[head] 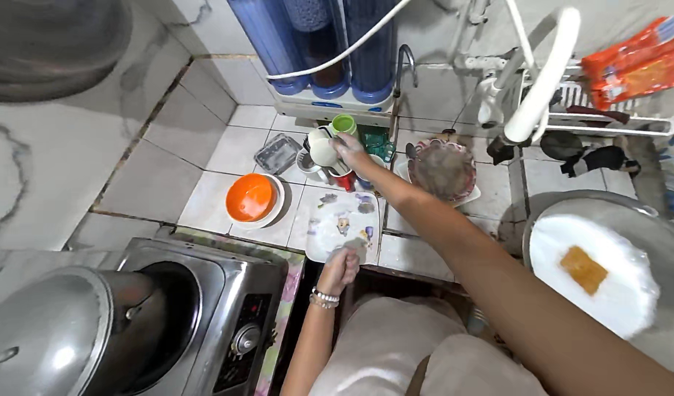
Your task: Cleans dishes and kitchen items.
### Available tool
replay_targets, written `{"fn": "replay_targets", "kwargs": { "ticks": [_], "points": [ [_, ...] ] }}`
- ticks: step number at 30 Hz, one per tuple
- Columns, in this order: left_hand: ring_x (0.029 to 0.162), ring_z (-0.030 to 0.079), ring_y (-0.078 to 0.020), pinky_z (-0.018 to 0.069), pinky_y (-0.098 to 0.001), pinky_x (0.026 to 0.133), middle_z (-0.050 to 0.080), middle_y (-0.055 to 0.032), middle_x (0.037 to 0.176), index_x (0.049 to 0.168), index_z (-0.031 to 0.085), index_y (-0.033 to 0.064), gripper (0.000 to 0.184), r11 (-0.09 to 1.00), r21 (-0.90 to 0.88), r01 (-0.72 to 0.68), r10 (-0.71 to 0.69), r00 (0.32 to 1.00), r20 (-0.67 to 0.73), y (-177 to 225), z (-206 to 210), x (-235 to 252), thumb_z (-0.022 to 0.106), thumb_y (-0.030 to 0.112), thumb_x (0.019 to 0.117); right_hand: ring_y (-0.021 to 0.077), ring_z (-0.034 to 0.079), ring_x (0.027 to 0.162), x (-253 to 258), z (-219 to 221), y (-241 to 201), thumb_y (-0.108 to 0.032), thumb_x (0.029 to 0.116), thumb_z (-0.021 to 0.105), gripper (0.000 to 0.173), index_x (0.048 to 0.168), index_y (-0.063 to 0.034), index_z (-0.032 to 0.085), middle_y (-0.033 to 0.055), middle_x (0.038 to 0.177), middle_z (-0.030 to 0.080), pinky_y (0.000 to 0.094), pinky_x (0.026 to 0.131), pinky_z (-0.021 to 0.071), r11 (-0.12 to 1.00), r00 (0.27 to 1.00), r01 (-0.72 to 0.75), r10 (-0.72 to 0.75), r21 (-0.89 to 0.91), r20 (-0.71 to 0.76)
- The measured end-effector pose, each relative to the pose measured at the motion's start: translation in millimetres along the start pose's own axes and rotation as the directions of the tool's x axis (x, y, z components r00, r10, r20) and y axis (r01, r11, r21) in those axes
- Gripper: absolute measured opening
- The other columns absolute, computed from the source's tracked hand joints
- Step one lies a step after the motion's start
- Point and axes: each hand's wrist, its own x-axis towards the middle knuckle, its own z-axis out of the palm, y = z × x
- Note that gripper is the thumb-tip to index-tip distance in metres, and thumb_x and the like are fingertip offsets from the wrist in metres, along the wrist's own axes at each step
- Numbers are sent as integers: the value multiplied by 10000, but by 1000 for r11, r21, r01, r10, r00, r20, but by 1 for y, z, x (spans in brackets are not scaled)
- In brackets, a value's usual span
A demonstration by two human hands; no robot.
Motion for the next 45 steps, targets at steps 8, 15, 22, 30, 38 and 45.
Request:
{"fn": "replay_targets", "kwargs": {
  "ticks": [8, 15, 22, 30, 38, 45],
  "points": [
    [369, 375, 19, 314, -124, 360, 424, 95, 478, 632, 475, 195, 431, 989, -144, 10, -4, 999, 39, -10, -31, -10, 262, 75, 988, 365, 466, 1426, -37, -3, 30, -130, 945, 690, 764, 1561, 82, 291, 309, 1567, 390, 444, 1164, 426, 1000, 996, -13, 13, -3, -84],
    [363, 374, 21, 293, -133, 351, 416, 101, 459, 554, 429, 222, 461, 989, -147, 2, -13, 997, -73, -22, -71, -26, 274, 91, 967, 448, 522, 1338, -54, -155, 85, -164, 1020, 586, 393, 1348, 52, 601, 305, 1386, 573, 582, 1140, 396, 680, 896, -431, 244, -593, -372],
    [357, 375, 16, 299, -135, 347, 422, 88, 461, 556, 431, 208, 417, 999, -38, -11, 9, 998, -69, -13, -69, -24, 312, 79, 934, 482, 518, 1319, -7, -172, 132, -98, 942, 709, 430, 1338, 30, 601, 295, 1357, 574, 637, 1105, 405, 447, 946, -265, 290, -854, -142],
    [383, 364, 23, 287, -131, 372, 434, 98, 488, 580, 433, 212, 406, 998, 60, 32, -35, 998, 53, -8, -25, -9, 312, 76, 943, 457, 618, 1222, -31, -192, 72, -88, 1076, 482, 294, 1267, 94, 610, 293, 1292, 627, 595, 1056, 469, 473, 990, -7, 130, -881, 62],
    [1066, 633, -207, 527, -380, 921, 652, -165, 1175, 1212, 626, -45, 367, 515, 738, -436, 327, 896, 301, 16, 87, 38, 617, 233, 973, 434, 719, 1031, -190, -184, 10, 91, 885, 615, 234, 1091, 106, 726, 281, 1097, 730, 528, 933, 570, 522, 855, 241, -514, -818, -76],
    [1009, 672, -201, 537, -391, 931, 696, -130, 1109, 1256, 648, 2, 340, 277, 777, -566, 160, 824, 543, 14, 221, 67, 457, 231, 1093, 246, 719, 725, -277, -204, -23, -120, 1070, 524, 280, 1158, 123, 633, 202, 858, 717, 409, 736, 615, 885, 756, -191, -143, -424, -639]
  ]
}}
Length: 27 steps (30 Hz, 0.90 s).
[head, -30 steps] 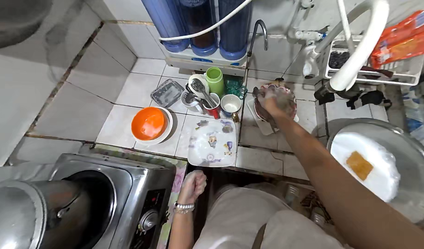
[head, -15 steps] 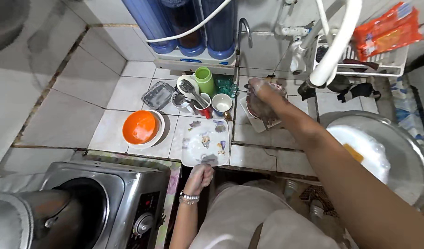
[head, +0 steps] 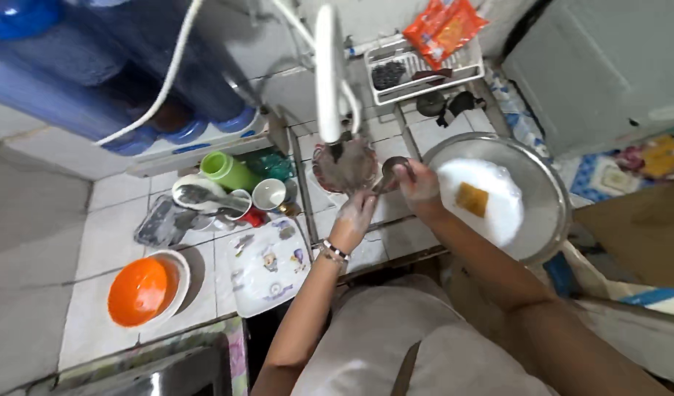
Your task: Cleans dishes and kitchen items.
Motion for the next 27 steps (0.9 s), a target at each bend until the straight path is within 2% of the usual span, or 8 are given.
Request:
{"fn": "replay_targets", "kwargs": {
  "ticks": [2, 7, 10, 14, 16, 20, 23, 27],
  "points": [
    [653, 543, -82, 486, -258, 642, 571, -22, 801, 1079, 641, 0, 352, 985, -126, 119, -97, 981, 167, 18, 18, 14, 375, 226, 1122, 287, 731, 837, 4, -27, 8, -116, 1092, 477, 291, 1217, 104, 621, 235, 974, 712, 448, 824, 606, 986, 981, -167, 166, -2, 97],
    [549, 446, -63, 414, -227, 541, 485, 7, 712, 1072, 608, -31, 343, 945, -205, 253, -194, 943, 271, 39, 55, 28, 356, 196, 1123, 464, 611, 1193, 2, -89, 92, -72, 993, 632, 455, 1433, 2, 538, 296, 1419, 534, 586, 988, 519, 905, 939, -218, 297, -365, 176],
    [435, 383, -29, 350, -176, 420, 432, 41, 603, 1027, 561, -6, 269, 881, -348, 322, -214, 925, 315, 45, 73, 34, 366, 156, 1117, 639, 185, 1464, -13, -108, 136, -160, 870, 818, 929, 1620, -58, 279, 374, 1644, 121, 789, 1107, 254, 607, 648, -377, 713, -700, 269],
    [398, 349, -1, 308, -145, 378, 418, 63, 568, 1020, 538, 10, 218, 802, -450, 394, -222, 895, 388, 52, 93, 44, 369, 116, 1108, 520, 301, 1478, -43, -105, 162, -78, 991, 609, 614, 1557, -2, 384, 327, 1595, 319, 675, 1166, 288, 618, 461, -316, 763, -720, 453],
    [405, 350, -9, 307, -151, 380, 418, 56, 586, 1064, 539, -2, 211, 804, -412, 430, -260, 876, 406, 56, 104, 49, 368, 114, 1106, 467, 372, 1467, -53, -116, 161, -152, 1071, 497, 485, 1502, 65, 442, 311, 1542, 431, 595, 1205, 275, 789, 593, -311, 597, -530, 541],
    [412, 349, -12, 311, -156, 390, 419, 51, 606, 1128, 548, -24, 221, 835, -343, 430, -273, 865, 421, 70, 121, 54, 374, 111, 1105, 389, 640, 1058, -50, -124, 120, -22, 914, 710, 295, 1182, 101, 695, 294, 1163, 629, 481, 965, 531, 957, 965, -248, 258, -150, 46],
    [418, 343, -26, 315, -170, 401, 406, 49, 603, 1069, 545, 2, 230, 882, -263, 391, -247, 859, 449, 80, 130, 53, 363, 135, 1112, 420, 642, 1048, -47, -111, 120, 86, 824, 729, 166, 986, 127, 728, 288, 1058, 669, 501, 960, 530, 987, 995, -27, 11, -157, -103],
    [405, 343, -37, 316, -180, 400, 398, 50, 560, 892, 510, 65, 302, 909, -236, 343, -196, 852, 486, 77, 132, 49, 317, 143, 1110, 448, 649, 1074, -43, -106, 142, 96, 856, 670, 190, 1020, 71, 763, 276, 1059, 702, 514, 992, 519, 963, 979, 145, -173, -228, -106]
  ]
}}
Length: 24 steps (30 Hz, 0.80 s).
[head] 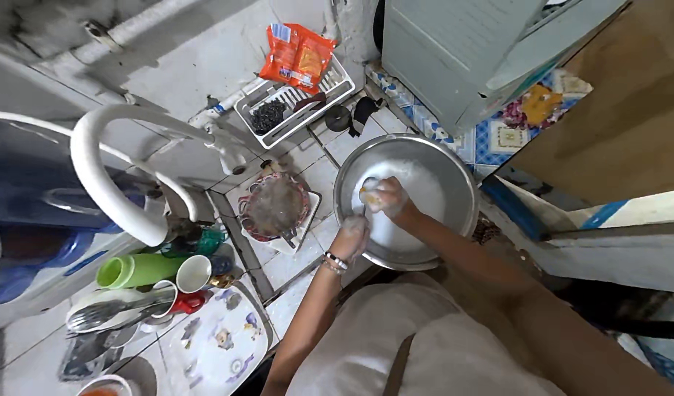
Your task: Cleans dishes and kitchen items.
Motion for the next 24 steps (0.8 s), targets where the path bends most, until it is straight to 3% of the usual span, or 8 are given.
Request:
{"fn": "replay_targets", "kwargs": {
  "ticks": [8, 11, 13, 16, 18, 20, 22, 24],
  "points": [
    [360, 325, 4, 281, -137, 343, 409, 76, 514, 825, 483, 120, 373, 964, -239, 114, -95, 991, 91, -4, 4, -25, 261, 168, 1121, 428, 664, 1019, 3, -14, 5, 72, 817, 696, 188, 995, 84, 755, 269, 1020, 707, 503, 955, 532, 999, 977, -26, 21, -23, -213],
    [366, 323, 3, 279, -143, 353, 403, 84, 508, 811, 480, 126, 385, 972, -215, 91, -70, 992, 104, -6, 4, -27, 251, 168, 1117, 398, 664, 1015, -1, -26, -13, 82, 863, 677, 194, 1043, 149, 701, 293, 1041, 677, 497, 940, 535, 946, 945, -307, 315, 102, -85],
    [361, 317, 1, 271, -145, 348, 394, 85, 497, 793, 478, 132, 392, 970, -230, 83, -57, 991, 120, -5, 5, -28, 255, 167, 1114, 204, 683, 897, 9, -34, -23, -54, 1045, 542, 241, 1216, 98, 619, 180, 1026, 680, 364, 847, 576, 700, 771, -631, 612, 334, 174],
    [359, 319, 4, 274, -144, 344, 396, 83, 500, 802, 476, 133, 389, 966, -248, 68, -38, 992, 123, 0, 6, -29, 251, 168, 1117, 119, 677, 903, 11, -34, -36, -278, 1130, 342, 379, 1390, -25, 453, 77, 1100, 630, 301, 815, 602, 180, 610, -719, 625, 672, 486],
    [358, 319, 4, 277, -141, 341, 401, 82, 505, 802, 479, 135, 387, 962, -268, 48, -19, 994, 110, 2, 2, -31, 248, 166, 1111, 131, 695, 1028, 3, -34, -37, -132, 1090, 448, 343, 1415, -30, 495, 85, 1177, 673, 320, 907, 605, 150, 675, -621, 602, 769, 427],
    [360, 322, 4, 276, -142, 342, 411, 81, 509, 789, 479, 139, 396, 961, -274, 36, -5, 994, 111, 3, -2, -33, 242, 161, 1105, 145, 723, 975, -2, -30, -33, 16, 1018, 499, 219, 1192, 9, 633, 85, 1052, 733, 327, 887, 617, 111, 696, -538, 618, 835, 367],
    [361, 327, 3, 275, -143, 341, 429, 78, 516, 779, 481, 142, 395, 958, -285, 29, 4, 994, 113, 2, -3, -34, 243, 148, 1094, 183, 708, 980, -4, -30, -28, -5, 1042, 335, 261, 1173, -35, 558, 88, 1043, 694, 365, 907, 604, -165, 632, -522, 584, 837, 509],
    [366, 324, 4, 272, -141, 341, 430, 78, 528, 785, 474, 145, 391, 952, -304, 24, 14, 993, 121, 2, -5, -35, 235, 145, 1095, 171, 712, 985, -4, -31, -29, 39, 1038, 309, 324, 1262, -37, 529, 72, 1074, 690, 343, 906, 608, -141, 628, -576, 554, 805, 546]
  ]
}}
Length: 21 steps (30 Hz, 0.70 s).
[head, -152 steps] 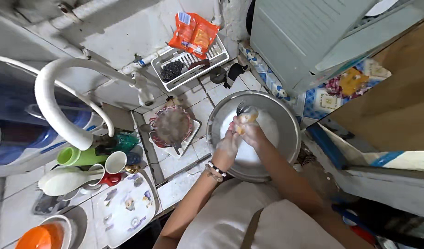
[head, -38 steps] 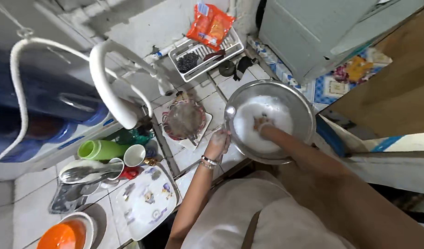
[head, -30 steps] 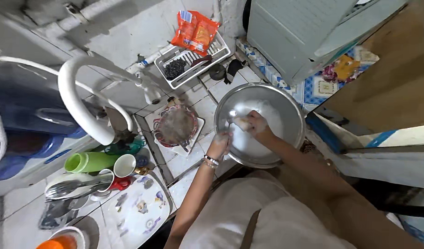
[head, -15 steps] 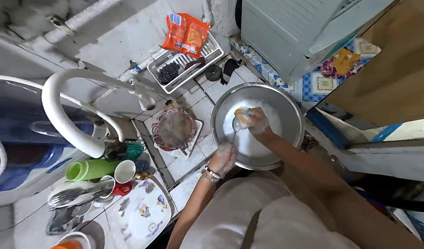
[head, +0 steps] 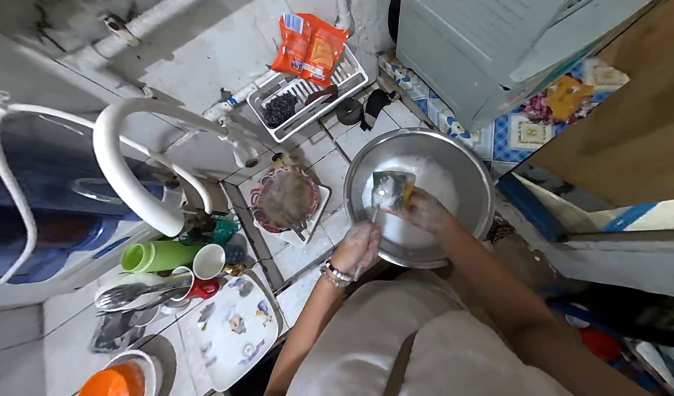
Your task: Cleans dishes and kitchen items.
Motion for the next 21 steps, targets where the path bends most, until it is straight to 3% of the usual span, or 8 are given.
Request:
{"fn": "replay_targets", "kwargs": {
  "ticks": [3, 7, 9, 12, 15, 17, 21],
  "points": [
    [369, 334, 15, 277, -131, 344, 441, 86, 528, 788, 471, 154, 395, 1000, -8, -19, 19, 1000, 16, 4, -2, -4, 217, 145, 1091, 129, 721, 911, -3, 6, 1, 75, 1014, 437, 272, 1239, -38, 540, 37, 1025, 709, 287, 835, 619, 985, 996, 68, -59, -156, 60],
    [367, 334, 11, 289, -139, 351, 422, 86, 515, 810, 485, 137, 362, 995, 98, -36, 37, 999, -8, 3, -2, -6, 262, 144, 1096, 104, 702, 824, 8, 23, 9, 105, 883, 657, 316, 1181, 16, 597, 32, 920, 709, 288, 799, 611, 901, 977, 207, -211, -381, 31],
    [387, 344, 3, 303, -146, 373, 417, 78, 540, 828, 502, 112, 334, 966, 256, -44, 54, 998, -30, 4, 0, -6, 302, 134, 1094, 107, 692, 792, 10, 36, 14, 97, 862, 698, 322, 1160, 12, 613, 45, 907, 706, 288, 752, 606, 886, 958, 240, -282, -396, -52],
    [496, 382, -28, 349, -179, 473, 432, 30, 685, 926, 563, 8, 275, 821, 566, -78, 68, 997, 40, 5, -4, -7, 356, 100, 1082, 94, 670, 827, 7, 49, 19, 73, 855, 735, 321, 1151, 18, 622, 52, 942, 690, 273, 760, 584, 886, 945, 231, -303, -403, -124],
    [462, 380, -19, 351, -173, 448, 439, 49, 634, 898, 571, 40, 314, 818, 574, -47, 44, 999, 19, 1, -11, -11, 351, 147, 1094, 103, 686, 754, 8, 48, 11, 34, 925, 661, 116, 1041, 34, 656, 64, 849, 708, 266, 707, 588, 869, 975, 134, -201, -476, -93],
    [486, 380, -26, 357, -183, 471, 437, 45, 657, 961, 589, 21, 309, 826, 563, 15, -17, 1000, 0, 1, -18, -18, 354, 158, 1107, 92, 635, 728, 9, 39, 2, 29, 918, 682, 138, 1053, 50, 668, 75, 849, 676, 262, 698, 557, 756, 982, 106, -182, -646, -51],
    [491, 374, -19, 355, -177, 479, 423, 51, 659, 948, 573, 28, 298, 782, 622, 43, -48, 999, -8, -4, -33, -26, 355, 155, 1106, 124, 624, 746, 22, 16, 1, 36, 851, 766, 171, 1001, 59, 689, 116, 859, 673, 308, 737, 552, 457, 966, 213, -230, -864, 116]
  ]
}}
